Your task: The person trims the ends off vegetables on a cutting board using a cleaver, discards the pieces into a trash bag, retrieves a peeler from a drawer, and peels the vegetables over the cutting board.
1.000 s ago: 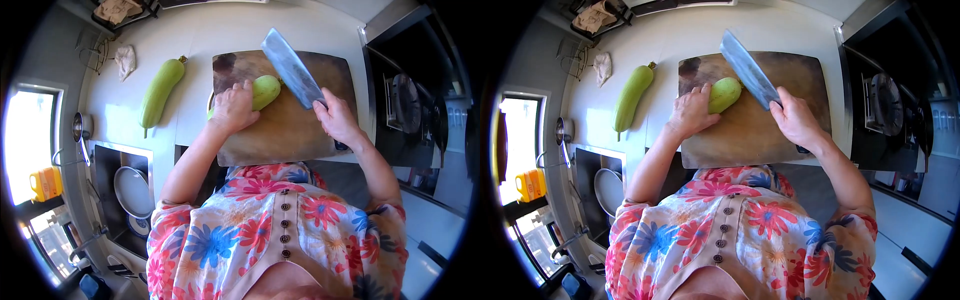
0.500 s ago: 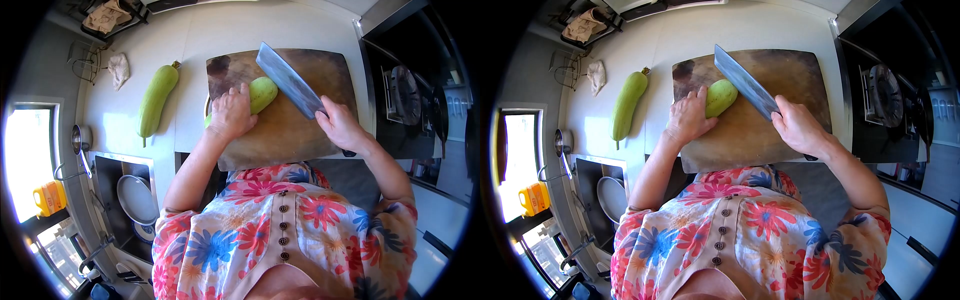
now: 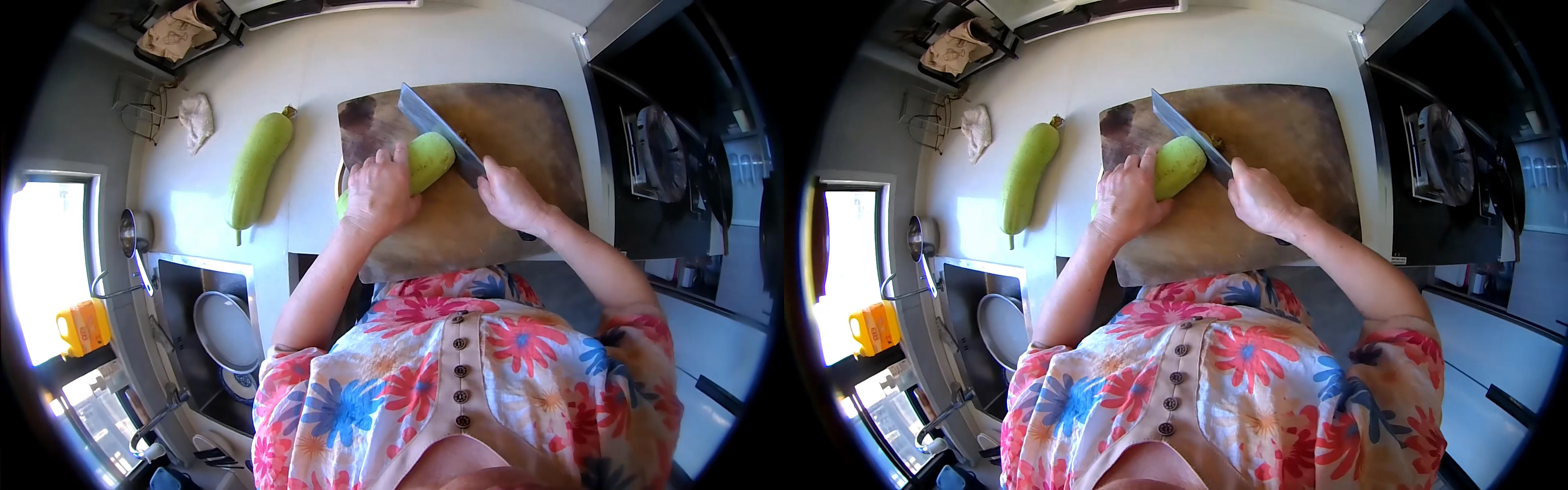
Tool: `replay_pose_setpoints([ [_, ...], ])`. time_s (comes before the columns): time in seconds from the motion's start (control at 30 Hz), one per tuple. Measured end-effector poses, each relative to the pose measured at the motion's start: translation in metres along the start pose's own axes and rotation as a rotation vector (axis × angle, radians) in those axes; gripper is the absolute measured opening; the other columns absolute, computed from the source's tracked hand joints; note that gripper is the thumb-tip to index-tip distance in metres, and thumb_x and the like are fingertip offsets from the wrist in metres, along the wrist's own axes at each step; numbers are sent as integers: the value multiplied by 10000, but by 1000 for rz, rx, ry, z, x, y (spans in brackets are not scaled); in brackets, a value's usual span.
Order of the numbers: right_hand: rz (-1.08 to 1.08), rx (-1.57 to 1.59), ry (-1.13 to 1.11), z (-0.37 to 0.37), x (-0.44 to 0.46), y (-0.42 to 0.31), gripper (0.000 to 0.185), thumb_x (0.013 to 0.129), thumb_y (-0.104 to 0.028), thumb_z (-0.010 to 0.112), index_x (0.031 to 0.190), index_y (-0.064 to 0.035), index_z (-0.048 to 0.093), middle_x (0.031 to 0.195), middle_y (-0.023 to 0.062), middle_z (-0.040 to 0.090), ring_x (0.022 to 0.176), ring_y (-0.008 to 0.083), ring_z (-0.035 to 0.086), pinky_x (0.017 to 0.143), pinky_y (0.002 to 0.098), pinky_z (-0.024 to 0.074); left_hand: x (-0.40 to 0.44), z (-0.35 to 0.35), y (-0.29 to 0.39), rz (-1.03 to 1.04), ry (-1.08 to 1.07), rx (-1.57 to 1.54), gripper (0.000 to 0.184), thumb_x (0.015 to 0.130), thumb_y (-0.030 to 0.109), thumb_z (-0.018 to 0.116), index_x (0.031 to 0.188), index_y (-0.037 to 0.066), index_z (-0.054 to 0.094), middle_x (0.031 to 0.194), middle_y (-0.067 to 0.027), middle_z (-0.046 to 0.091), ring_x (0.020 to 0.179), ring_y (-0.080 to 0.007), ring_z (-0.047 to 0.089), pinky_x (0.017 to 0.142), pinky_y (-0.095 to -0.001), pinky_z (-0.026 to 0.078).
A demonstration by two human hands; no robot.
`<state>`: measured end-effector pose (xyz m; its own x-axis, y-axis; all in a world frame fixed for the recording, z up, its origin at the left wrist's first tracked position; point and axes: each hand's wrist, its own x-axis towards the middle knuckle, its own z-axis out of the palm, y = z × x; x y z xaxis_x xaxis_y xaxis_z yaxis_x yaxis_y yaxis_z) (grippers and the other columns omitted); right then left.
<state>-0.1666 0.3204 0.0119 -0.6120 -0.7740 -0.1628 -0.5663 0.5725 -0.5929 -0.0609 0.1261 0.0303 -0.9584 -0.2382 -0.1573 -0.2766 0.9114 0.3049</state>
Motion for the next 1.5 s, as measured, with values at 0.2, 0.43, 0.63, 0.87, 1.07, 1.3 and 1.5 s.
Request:
replay_pose_setpoints([
  [0.2,35,56,8,-1,2,6,159,873,-97,478,852,57,446,739,302,574,720,473,573,653,521,438,-21,-25,-10,81,227,-390,763,602,184,764,1279,71,430,1101,-160,606,1035,-319,593,881,-410,469],
  [0.43,158,172,8,7,1,16,138,895,-108,456,912,29,468,654,212,566,551,339,575,508,438,451,-14,-14,-17,139,402,-1059,673,617,170,813,1201,17,515,1044,-118,651,956,-233,632,869,-346,485],
  [0.63,147,205,61,9,0,17,154,872,-110,500,864,37,456,715,295,574,689,470,578,618,498,455,-5,26,-11,-85,553,-1687,465,685,97,803,1076,-8,575,998,-90,639,930,-195,604,848,-316,473],
  [0.87,329,295,-59,-7,0,-9,161,877,-119,511,857,30,454,674,253,571,635,437,580,581,481,450,-15,50,-26,-312,567,-1874,483,752,112,746,1168,46,510,1102,-69,587,1033,-213,563,921,-369,439],
  [1.07,132,120,-9,5,4,14,180,883,-131,502,857,38,448,692,274,567,664,451,575,606,491,443,-37,56,-38,-632,255,-2121,458,854,299,660,1191,41,485,1166,-180,571,1068,-305,580,885,-419,468],
  [1.3,58,-2,6,-2,4,-1,167,874,-112,501,851,40,437,721,294,570,697,470,570,626,509,438,-59,35,-37,-423,-270,-1783,608,836,442,643,1197,-25,496,1014,-221,644,898,-324,656,733,-423,532],
  [1.5,67,24,-28,-3,4,0,156,877,-107,506,885,37,448,683,247,563,634,396,575,571,470,434,16,-21,-51,-243,222,-136,621,679,446,751,1070,5,556,1020,-176,653,960,-290,634,806,-393,499],
])
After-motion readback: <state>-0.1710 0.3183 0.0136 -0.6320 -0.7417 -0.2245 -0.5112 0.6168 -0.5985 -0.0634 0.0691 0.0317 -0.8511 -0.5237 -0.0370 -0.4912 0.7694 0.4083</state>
